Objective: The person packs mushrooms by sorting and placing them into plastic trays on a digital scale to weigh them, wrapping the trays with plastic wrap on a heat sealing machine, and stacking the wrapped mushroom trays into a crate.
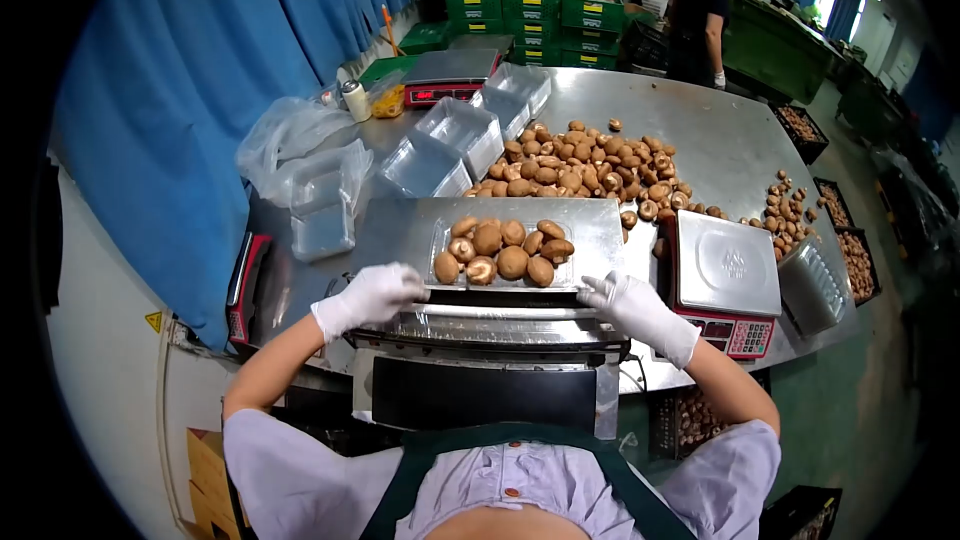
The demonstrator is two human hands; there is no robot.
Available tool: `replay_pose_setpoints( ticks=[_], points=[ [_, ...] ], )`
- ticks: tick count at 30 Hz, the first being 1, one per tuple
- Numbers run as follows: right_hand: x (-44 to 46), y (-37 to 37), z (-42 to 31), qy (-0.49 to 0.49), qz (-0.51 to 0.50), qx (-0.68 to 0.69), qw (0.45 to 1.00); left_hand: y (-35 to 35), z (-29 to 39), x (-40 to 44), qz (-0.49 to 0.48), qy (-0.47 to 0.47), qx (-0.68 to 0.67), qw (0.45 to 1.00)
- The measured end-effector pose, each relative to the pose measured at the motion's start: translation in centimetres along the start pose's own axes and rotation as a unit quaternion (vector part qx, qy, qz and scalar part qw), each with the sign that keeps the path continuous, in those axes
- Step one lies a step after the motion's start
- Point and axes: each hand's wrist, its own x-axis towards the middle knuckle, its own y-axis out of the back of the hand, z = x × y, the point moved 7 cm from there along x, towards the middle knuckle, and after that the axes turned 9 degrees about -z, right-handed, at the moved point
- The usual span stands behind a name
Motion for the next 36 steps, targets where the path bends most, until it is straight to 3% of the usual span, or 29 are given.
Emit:
replay_pose_setpoints(
  ticks=[1,2,4,6,7,8,9,10,11,12,13,14,15,16,17,18,19,20,21,22,24,26,29,30,31,33,34,36],
  points=[
    [0.1,0.3,-1.4,0.038,-0.069,0.017,0.997,0.1,1.5,-0.6,-0.013,-0.083,0.061,0.995],
    [-0.2,-1.1,-2.0,0.069,-0.071,-0.03,0.995,-1.9,1.8,-0.7,-0.074,-0.105,0.131,0.983],
    [-0.2,-3.1,-2.4,0.059,-0.121,0.0,0.991,-2.3,1.6,-0.6,-0.078,-0.07,0.098,0.99],
    [-0.2,-1.2,-2.0,0.04,-0.014,0.1,0.994,-2.6,0.8,-0.5,-0.058,-0.083,0.056,0.993],
    [-0.8,-1.6,-1.7,0.008,-0.019,0.098,0.995,-2.8,0.5,-0.9,-0.044,-0.061,0.029,0.997],
    [-1.9,-2.4,-1.7,-0.023,-0.024,0.095,0.995,-3.0,-0.1,-1.7,-0.021,0.02,-0.094,0.995],
    [-3.7,-2.4,-1.8,-0.071,0.028,0.201,0.977,-3.3,0.2,-2.9,-0.042,0.045,-0.198,0.978],
    [-5.6,-3.7,-1.4,-0.144,0.013,0.294,0.945,-2.8,0.5,-4.2,-0.062,0.069,-0.3,0.949],
    [-6.6,-0.5,-2.6,-0.12,0.114,0.426,0.889,-2.1,0.9,-5.5,-0.107,0.102,-0.405,0.902],
    [-8.0,1.5,-3.0,-0.197,0.031,0.487,0.851,-1.0,1.8,-6.9,-0.152,0.133,-0.504,0.84],
    [-9.3,3.3,-3.5,-0.235,0.002,0.553,0.8,1.8,2.7,-7.4,-0.133,0.093,-0.541,0.825],
    [-9.6,6.9,-4.0,-0.171,0.073,0.608,0.772,4.8,3.2,-7.7,-0.114,0.053,-0.574,0.809],
    [-9.8,10.6,-3.7,-0.103,0.194,0.623,0.751,8.7,2.6,-7.9,0.004,0.024,-0.574,0.818],
    [-10.2,12.5,-3.2,-0.111,0.325,0.592,0.729,12.0,1.7,-8.2,0.117,-0.004,-0.567,0.815],
    [-9.4,13.5,-2.1,0.023,0.402,0.573,0.714,13.9,1.0,-7.5,0.18,-0.007,-0.568,0.803],
    [-9.3,13.3,-0.2,-0.063,0.472,0.556,0.681,15.7,0.3,-6.3,0.246,-0.012,-0.564,0.788],
    [-7.6,13.9,2.1,-0.155,0.511,0.443,0.721,15.7,-1.8,-4.3,0.271,0.031,-0.545,0.793],
    [-4.2,14.0,3.7,-0.134,0.51,0.445,0.724,14.5,-4.3,-2.0,0.296,0.075,-0.524,0.795],
    [-1.2,13.5,5.7,-0.169,0.494,0.278,0.806,13.5,-5.7,0.7,0.321,0.075,-0.479,0.813],
    [2.3,11.5,8.0,-0.158,0.435,0.208,0.862,11.9,-7.4,3.1,0.346,0.076,-0.432,0.829],
    [7.7,4.8,10.6,-0.121,0.36,0.148,0.913,6.3,-11.3,7.1,0.301,0.09,-0.18,0.932],
    [10.2,-2.4,11.2,-0.157,0.144,0.117,0.97,-0.7,-13.1,9.6,0.167,0.097,-0.055,0.98],
    [7.8,-5.0,10.5,-0.11,0.19,0.239,0.946,-2.6,-12.0,8.2,0.136,0.128,-0.065,0.98],
    [6.9,-5.3,10.3,-0.118,0.243,0.421,0.866,-2.1,-11.5,7.7,0.132,0.127,-0.071,0.981],
    [6.2,-5.7,9.9,-0.172,0.209,0.492,0.827,-2.0,-11.5,7.2,0.121,0.134,-0.241,0.954],
    [4.6,-5.2,8.4,-0.278,0.116,0.636,0.71,-4.9,-11.4,6.6,0.047,0.128,-0.549,0.825],
    [4.8,-5.8,7.9,-0.292,0.145,0.688,0.649,-5.3,-10.6,6.3,0.04,0.131,-0.553,0.822],
    [4.8,-7.0,8.6,-0.305,0.144,0.688,0.642,-6.7,-9.6,4.5,0.063,0.257,-0.683,0.681]
  ],
)
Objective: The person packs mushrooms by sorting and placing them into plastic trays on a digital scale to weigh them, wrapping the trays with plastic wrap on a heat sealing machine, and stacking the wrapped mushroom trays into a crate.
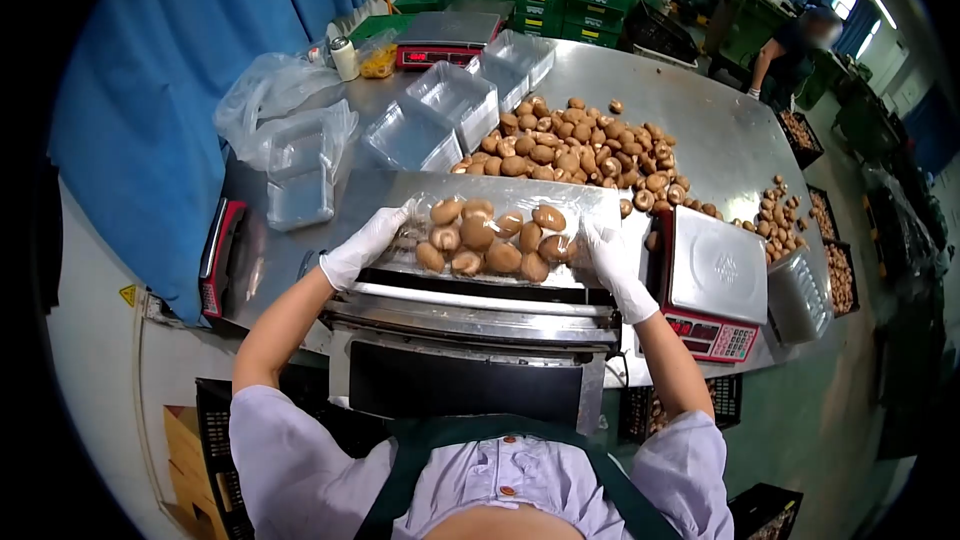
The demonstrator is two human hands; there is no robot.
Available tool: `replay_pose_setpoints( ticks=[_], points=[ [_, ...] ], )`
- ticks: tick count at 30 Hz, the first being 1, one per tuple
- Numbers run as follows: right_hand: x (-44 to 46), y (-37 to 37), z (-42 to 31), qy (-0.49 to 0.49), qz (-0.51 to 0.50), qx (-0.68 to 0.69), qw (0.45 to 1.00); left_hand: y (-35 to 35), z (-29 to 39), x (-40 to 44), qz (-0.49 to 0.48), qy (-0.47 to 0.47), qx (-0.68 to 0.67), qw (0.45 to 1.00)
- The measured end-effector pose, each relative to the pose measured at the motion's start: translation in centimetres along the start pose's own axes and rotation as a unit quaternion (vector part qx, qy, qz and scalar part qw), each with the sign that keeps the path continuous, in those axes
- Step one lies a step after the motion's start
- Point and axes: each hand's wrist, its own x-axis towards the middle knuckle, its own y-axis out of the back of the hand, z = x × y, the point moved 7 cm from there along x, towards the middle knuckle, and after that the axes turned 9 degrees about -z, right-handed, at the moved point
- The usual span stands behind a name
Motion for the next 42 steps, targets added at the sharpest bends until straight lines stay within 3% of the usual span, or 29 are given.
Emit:
replay_pose_setpoints(
  ticks=[1,2,4,5,6,7,8,9,11,12,13,14,15,16,17,19,20,22,23,24,27,30,31,33,36,37,40,41,42],
  points=[
    [0.1,-0.1,0.3,0.004,0.034,0.014,0.999,-0.7,1.0,-1.2,0.049,-0.016,-0.041,0.998],
    [0.3,0.7,0.1,0.021,0.055,-0.124,0.991,-0.8,1.1,-1.6,0.047,-0.014,-0.038,0.998],
    [-0.6,0.6,-1.4,0.067,0.113,-0.22,0.967,0.2,0.8,-2.3,0.104,0.011,-0.052,0.993],
    [-0.9,0.2,-1.7,0.068,0.113,-0.22,0.966,0.4,0.7,-1.9,0.109,-0.03,-0.033,0.993],
    [-1.7,-0.4,-3.1,0.118,0.146,-0.337,0.923,0.2,1.1,-2.1,0.11,-0.03,-0.033,0.993],
    [-2.6,-1.2,-4.1,0.165,0.176,-0.446,0.862,0.3,2.0,-2.4,0.146,0.006,0.146,0.978],
    [-1.2,-1.2,-2.1,0.112,0.092,-0.453,0.88,0.2,2.7,-2.7,0.177,0.044,0.32,0.93],
    [-1.1,-1.3,-1.8,0.064,0.072,-0.388,0.916,-0.2,3.4,-2.6,0.202,0.007,0.384,0.901],
    [-2.2,-2.0,-1.9,0.019,0.051,-0.317,0.947,-1.0,2.6,-2.6,0.188,0.008,0.312,0.931],
    [-3.6,-2.2,-2.7,0.079,0.083,-0.29,0.95,-1.5,2.6,-2.6,0.173,0.005,0.236,0.956],
    [-5.2,-2.3,-3.8,0.14,0.113,-0.262,0.948,-2.4,3.5,-4.0,0.213,-0.058,0.262,0.939],
    [-7.7,-2.6,-3.8,0.122,0.119,-0.224,0.96,-3.5,3.9,-6.2,0.243,-0.174,0.284,0.911],
    [-11.3,-3.7,-4.7,0.237,0.151,-0.327,0.902,-5.1,3.5,-9.2,0.26,-0.234,0.269,0.897],
    [-14.2,-4.5,-3.0,0.249,0.143,-0.345,0.894,-6.6,2.0,-12.2,0.253,-0.205,0.25,0.912],
    [-17.1,-5.5,-1.4,0.237,0.094,-0.357,0.899,-7.5,-0.7,-14.4,0.248,-0.254,0.301,0.885],
    [-20.9,-6.6,3.2,0.188,0.039,-0.386,0.902,-10.2,-5.5,-18.3,0.208,-0.183,0.281,0.919],
    [-22.0,-6.2,7.8,0.089,0.025,-0.384,0.919,-11.3,-8.1,-19.3,0.219,-0.145,0.271,0.926],
    [-22.9,-6.8,11.0,0.038,0.023,-0.379,0.924,-12.0,-13.0,-19.9,0.21,-0.003,0.217,0.953],
    [-22.7,-6.9,11.3,0.017,0.014,-0.405,0.914,-11.9,-14.3,-19.8,0.212,0.0,0.166,0.963],
    [-22.2,-6.9,11.2,-0.03,-0.003,-0.397,0.917,-11.8,-14.0,-19.7,0.24,-0.005,0.233,0.942],
    [-20.8,-6.9,10.3,-0.027,-0.069,-0.342,0.937,-11.4,-14.2,-19.0,0.245,0.043,0.266,0.931],
    [-20.3,-5.9,7.6,0.005,-0.028,-0.337,0.941,-11.3,-13.9,-19.4,0.258,0.052,0.287,0.921],
    [-20.4,-5.3,5.7,0.044,0.011,-0.315,0.948,-11.6,-11.7,-20.1,0.274,-0.035,0.3,0.913],
    [-21.3,-3.7,4.9,-0.014,0.039,-0.195,0.98,-12.7,-8.4,-22.3,0.283,-0.16,0.324,0.889],
    [-23.8,-2.0,0.2,-0.066,0.102,-0.144,0.982,-13.8,-5.7,-25.7,0.346,-0.105,0.257,0.896],
    [-24.2,-1.3,0.7,-0.059,0.113,-0.141,0.982,-13.4,-7.2,-26.2,0.348,-0.032,0.224,0.91],
    [-25.6,-2.7,8.0,-0.25,-0.053,-0.228,0.939,-14.6,-14.2,-26.2,0.298,0.115,0.318,0.893],
    [-26.4,-3.4,11.4,-0.239,-0.113,-0.217,0.94,-15.9,-16.2,-25.5,0.213,0.125,0.344,0.906],
    [-26.7,-4.6,13.0,-0.226,-0.171,-0.204,0.937,-17.2,-18.9,-24.7,0.156,0.162,0.138,0.965]
  ],
)
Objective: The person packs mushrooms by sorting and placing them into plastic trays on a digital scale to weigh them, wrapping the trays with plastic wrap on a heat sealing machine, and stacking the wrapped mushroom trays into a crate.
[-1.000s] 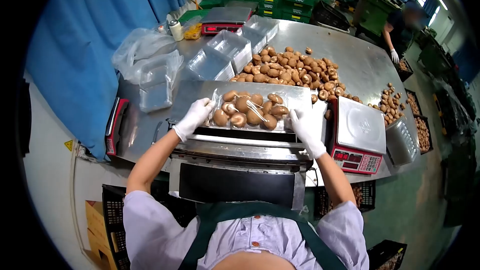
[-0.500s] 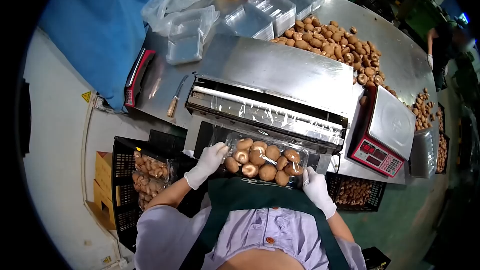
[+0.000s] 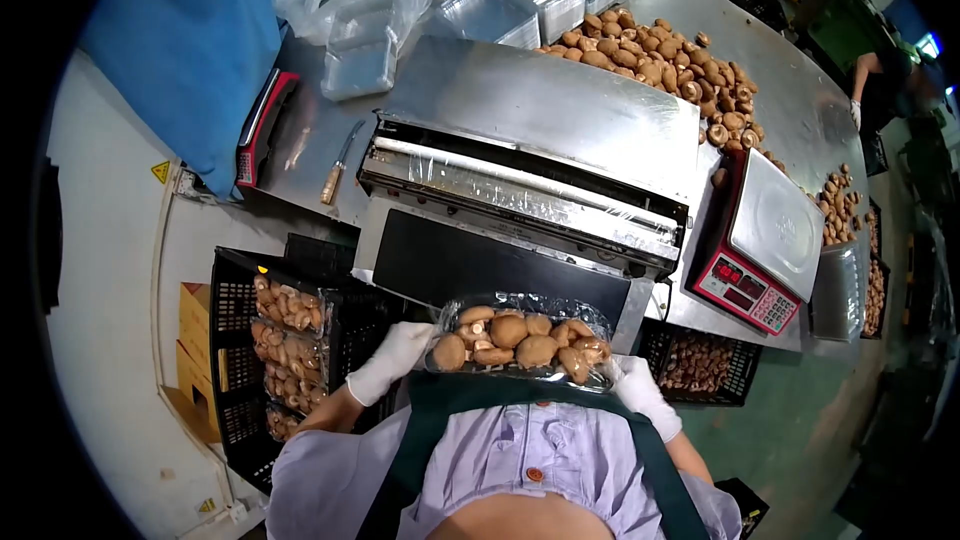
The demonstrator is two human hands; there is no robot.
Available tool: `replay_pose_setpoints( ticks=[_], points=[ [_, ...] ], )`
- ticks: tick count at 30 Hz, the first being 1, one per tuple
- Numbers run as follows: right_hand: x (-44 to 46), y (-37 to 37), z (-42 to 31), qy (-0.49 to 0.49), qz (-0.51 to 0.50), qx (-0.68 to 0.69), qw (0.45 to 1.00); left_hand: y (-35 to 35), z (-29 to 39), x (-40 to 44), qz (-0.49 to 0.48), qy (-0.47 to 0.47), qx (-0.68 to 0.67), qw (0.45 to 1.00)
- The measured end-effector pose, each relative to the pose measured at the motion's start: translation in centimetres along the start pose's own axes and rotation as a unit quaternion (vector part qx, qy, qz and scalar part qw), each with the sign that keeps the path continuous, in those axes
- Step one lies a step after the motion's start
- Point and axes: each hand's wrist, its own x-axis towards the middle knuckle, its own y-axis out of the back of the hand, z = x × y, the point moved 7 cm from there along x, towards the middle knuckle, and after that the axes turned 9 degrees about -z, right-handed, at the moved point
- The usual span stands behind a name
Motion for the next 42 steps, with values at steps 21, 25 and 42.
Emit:
replay_pose_setpoints(
  ticks=[21,25,42],
  points=[
    [0.6,-1.8,-10.5,0.256,-0.112,0.36,0.89,-5.3,7.8,4.9,-0.288,-0.242,-0.334,0.864],
    [0.6,-2.5,-11.0,0.251,-0.144,0.359,0.887,-5.1,8.7,4.4,-0.349,-0.257,-0.29,0.853],
    [-2.5,-1.9,-19.9,0.42,-0.403,0.289,0.76,-9.6,12.4,3.0,-0.541,-0.15,-0.254,0.788]
  ],
)
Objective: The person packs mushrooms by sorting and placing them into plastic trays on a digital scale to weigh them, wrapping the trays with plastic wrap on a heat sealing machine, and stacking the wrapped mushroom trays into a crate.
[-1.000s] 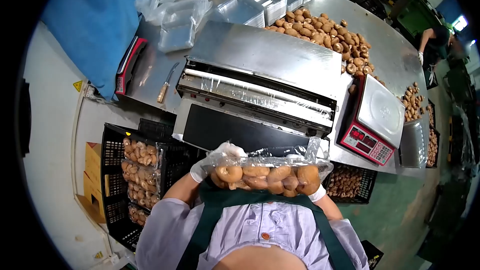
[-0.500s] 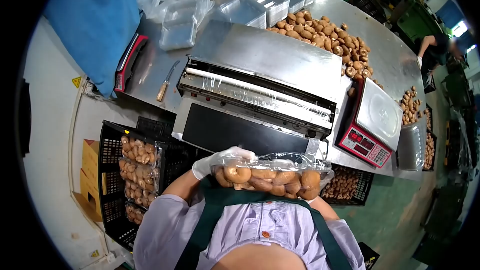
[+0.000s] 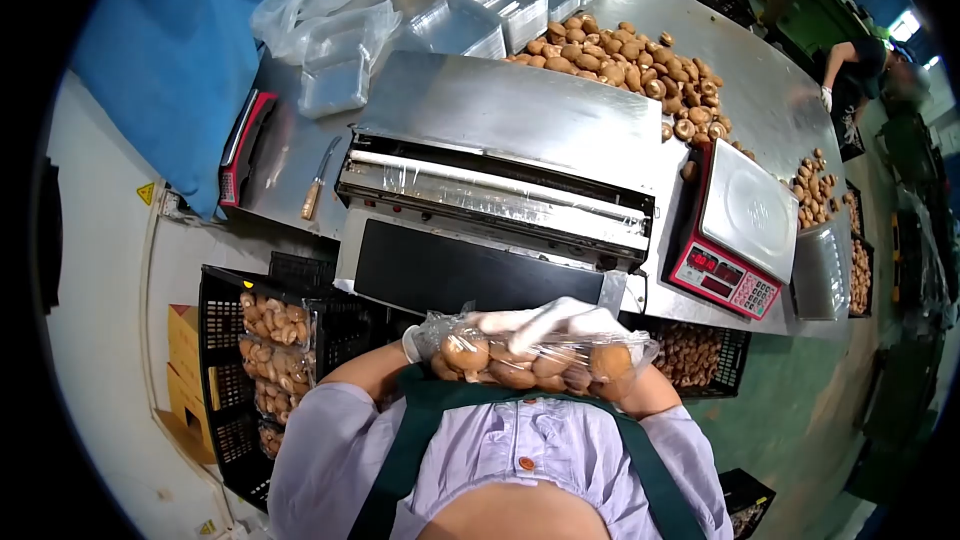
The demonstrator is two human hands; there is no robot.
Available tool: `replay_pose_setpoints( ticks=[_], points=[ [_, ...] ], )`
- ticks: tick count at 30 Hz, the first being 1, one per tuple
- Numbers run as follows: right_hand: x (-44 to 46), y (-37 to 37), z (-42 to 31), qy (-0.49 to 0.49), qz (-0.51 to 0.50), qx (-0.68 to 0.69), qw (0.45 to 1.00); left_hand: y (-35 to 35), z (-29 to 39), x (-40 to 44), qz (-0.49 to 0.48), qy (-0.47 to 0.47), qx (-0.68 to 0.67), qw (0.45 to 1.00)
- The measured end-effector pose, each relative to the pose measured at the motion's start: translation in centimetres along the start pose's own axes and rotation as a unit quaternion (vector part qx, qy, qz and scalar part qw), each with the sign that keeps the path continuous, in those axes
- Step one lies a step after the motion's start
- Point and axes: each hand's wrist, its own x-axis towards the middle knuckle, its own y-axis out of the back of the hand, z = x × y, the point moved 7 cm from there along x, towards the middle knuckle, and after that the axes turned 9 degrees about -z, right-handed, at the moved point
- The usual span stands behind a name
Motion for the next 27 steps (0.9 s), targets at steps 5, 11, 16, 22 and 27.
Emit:
replay_pose_setpoints(
  ticks=[5,11,16,22,27],
  points=[
    [-3.7,0.8,6.5,-0.16,0.287,0.419,0.846,2.1,9.1,-4.2,0.264,0.074,0.146,0.951],
    [-1.0,-3.1,3.7,-0.164,-0.003,0.852,0.497,-7.1,15.3,-4.5,0.271,0.12,0.652,0.698],
    [-2.6,4.7,6.9,-0.152,0.175,0.206,0.951,-6.3,12.4,-3.1,0.393,0.075,0.649,0.647],
    [-1.4,9.1,12.0,-0.22,0.172,-0.516,0.81,-0.6,5.7,-15.0,0.611,-0.131,0.317,0.713],
    [1.7,7.5,12.2,-0.189,0.168,-0.49,0.834,-4.7,-6.1,-31.7,0.82,-0.306,-0.158,0.458]
  ],
)
